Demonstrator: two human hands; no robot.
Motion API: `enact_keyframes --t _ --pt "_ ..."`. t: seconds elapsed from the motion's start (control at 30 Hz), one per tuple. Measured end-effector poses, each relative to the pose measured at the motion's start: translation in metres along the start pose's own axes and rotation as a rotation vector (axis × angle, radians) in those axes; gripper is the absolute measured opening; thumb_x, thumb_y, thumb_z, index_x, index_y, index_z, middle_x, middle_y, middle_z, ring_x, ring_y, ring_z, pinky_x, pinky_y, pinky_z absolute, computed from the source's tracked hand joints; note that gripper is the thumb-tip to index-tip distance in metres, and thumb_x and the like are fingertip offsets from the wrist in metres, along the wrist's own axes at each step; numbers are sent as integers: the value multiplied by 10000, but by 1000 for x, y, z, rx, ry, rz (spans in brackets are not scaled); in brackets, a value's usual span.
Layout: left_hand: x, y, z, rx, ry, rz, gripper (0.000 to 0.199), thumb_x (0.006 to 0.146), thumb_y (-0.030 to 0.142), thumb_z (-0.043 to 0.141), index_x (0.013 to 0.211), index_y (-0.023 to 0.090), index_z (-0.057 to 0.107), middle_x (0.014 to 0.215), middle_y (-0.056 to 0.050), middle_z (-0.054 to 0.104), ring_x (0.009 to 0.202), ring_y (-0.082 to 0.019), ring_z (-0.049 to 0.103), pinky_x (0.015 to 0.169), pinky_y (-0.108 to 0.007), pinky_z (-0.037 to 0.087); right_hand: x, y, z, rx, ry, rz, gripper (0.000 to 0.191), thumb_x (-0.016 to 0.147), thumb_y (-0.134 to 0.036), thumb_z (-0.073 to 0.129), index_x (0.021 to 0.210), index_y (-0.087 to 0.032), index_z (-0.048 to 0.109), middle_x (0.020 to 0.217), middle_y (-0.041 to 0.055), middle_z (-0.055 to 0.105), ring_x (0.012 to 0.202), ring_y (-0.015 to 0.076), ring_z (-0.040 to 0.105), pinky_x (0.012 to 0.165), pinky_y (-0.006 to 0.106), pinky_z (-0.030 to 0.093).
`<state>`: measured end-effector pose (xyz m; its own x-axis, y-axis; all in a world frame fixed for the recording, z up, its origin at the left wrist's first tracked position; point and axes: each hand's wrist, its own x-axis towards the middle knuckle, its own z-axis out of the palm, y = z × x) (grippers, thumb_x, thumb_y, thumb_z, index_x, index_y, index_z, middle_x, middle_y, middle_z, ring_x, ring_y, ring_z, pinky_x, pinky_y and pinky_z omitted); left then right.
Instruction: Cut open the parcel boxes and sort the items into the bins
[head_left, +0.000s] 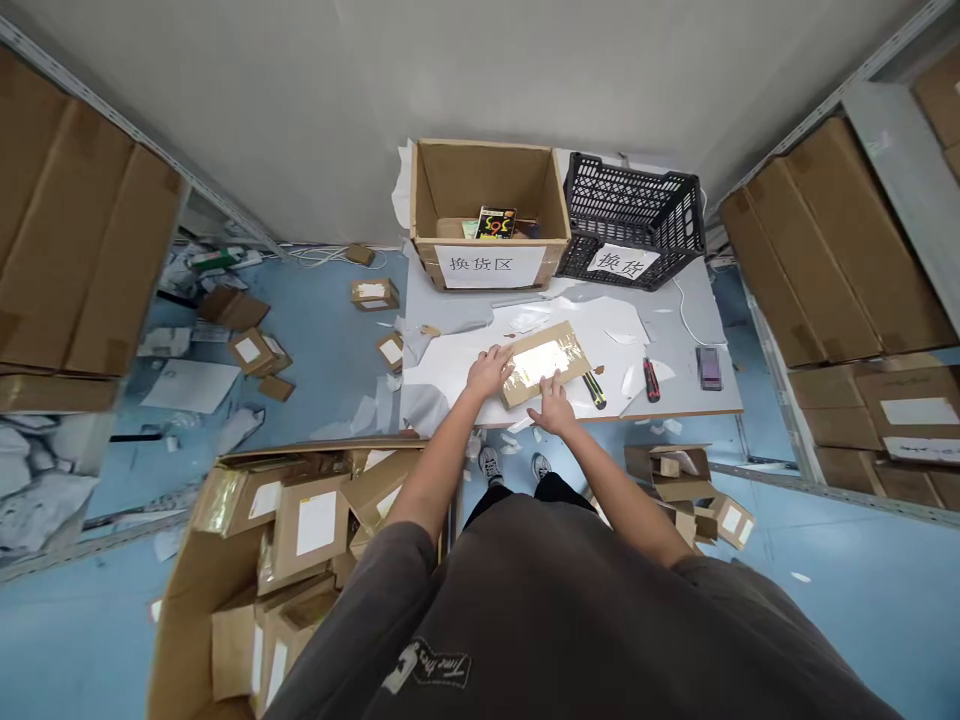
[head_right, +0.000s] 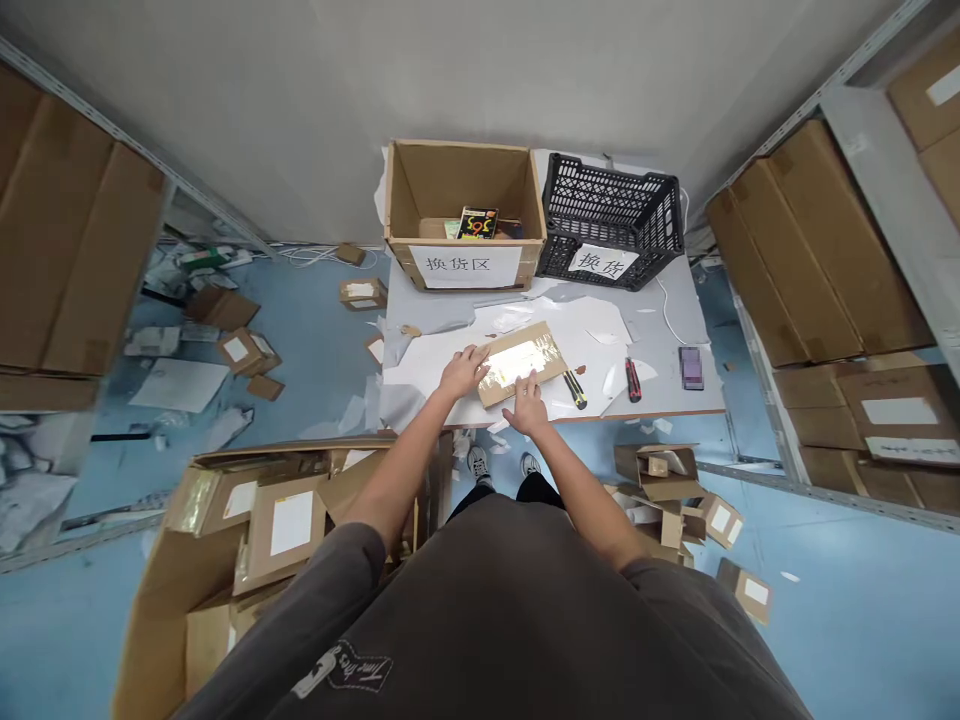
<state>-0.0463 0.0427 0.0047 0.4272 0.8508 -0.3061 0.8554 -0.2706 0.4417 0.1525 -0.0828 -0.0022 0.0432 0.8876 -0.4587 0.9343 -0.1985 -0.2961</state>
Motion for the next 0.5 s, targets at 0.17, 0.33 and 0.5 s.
enact_keyframes --t 0.17,0.33,0.5 --pt "-25 12 14 37 80 -118 626 1120 490 494 1717 307 452 1508 -153 573 1299 -356 580 1084 -450 543 26 6 -19 17 -105 1 911 929 -308 682 1723 -100 286 1860 250 -40 1603 461 373 1199 579 483" --pt "-49 39 48 30 160 -259 661 1133 523 455 1720 221 442 1364 -194 606 1234 -354 631 1011 -434 574 67 13 -36 34 -100 -61 760 900 -176 637 1633 -104 448 1872 207 39 1494 450 521 1194 578 499" --pt "-66 75 85 -12 196 -343 694 1138 516 446 1728 153 400 1353 -206 628 1233 -341 658 1020 -425 585 90 36 -44 17 -66 -247 905 850 -77 613 1723 -96 375 1868 150 146 1538 438 458 1238 567 474"
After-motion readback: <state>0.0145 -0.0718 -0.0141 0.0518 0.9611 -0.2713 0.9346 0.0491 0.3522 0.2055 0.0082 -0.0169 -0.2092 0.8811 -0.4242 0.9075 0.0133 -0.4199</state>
